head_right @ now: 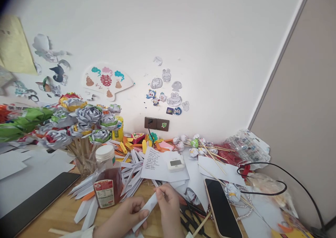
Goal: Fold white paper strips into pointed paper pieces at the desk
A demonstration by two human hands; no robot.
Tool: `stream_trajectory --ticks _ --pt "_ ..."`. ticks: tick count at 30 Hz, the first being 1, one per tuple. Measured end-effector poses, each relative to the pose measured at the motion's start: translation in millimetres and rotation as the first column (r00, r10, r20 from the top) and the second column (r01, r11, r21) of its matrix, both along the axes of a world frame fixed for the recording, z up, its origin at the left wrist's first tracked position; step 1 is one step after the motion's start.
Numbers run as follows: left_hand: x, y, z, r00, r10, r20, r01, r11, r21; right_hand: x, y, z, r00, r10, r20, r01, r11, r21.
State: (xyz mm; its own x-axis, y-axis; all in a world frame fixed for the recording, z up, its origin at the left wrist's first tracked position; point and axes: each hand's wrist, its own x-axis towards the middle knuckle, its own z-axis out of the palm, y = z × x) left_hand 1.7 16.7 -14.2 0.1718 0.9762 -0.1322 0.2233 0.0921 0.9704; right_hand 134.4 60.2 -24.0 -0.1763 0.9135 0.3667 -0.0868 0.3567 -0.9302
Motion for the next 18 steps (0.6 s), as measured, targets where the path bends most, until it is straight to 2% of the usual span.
stream_trajectory --ticks 5,10,18 --pt "2 -1 1.7 0.999 0.02 0.027 -0.021 1.0 0.002 0 0 -0.7 0.999 -0.012 0.037 0.012 1.0 -0.01" --pt "3 -4 6.3 0.992 -0.081 0.094 0.08 0.997 0.014 -2 2 -2.7 0.995 0.016 0.102 -0.016 1.0 0.006" --pt "1 -1 -4.3 0.992 -0.064 0.107 0.064 0.998 0.003 -3 -1 -0.7 0.996 0.033 0.086 -0.031 0.999 -0.021"
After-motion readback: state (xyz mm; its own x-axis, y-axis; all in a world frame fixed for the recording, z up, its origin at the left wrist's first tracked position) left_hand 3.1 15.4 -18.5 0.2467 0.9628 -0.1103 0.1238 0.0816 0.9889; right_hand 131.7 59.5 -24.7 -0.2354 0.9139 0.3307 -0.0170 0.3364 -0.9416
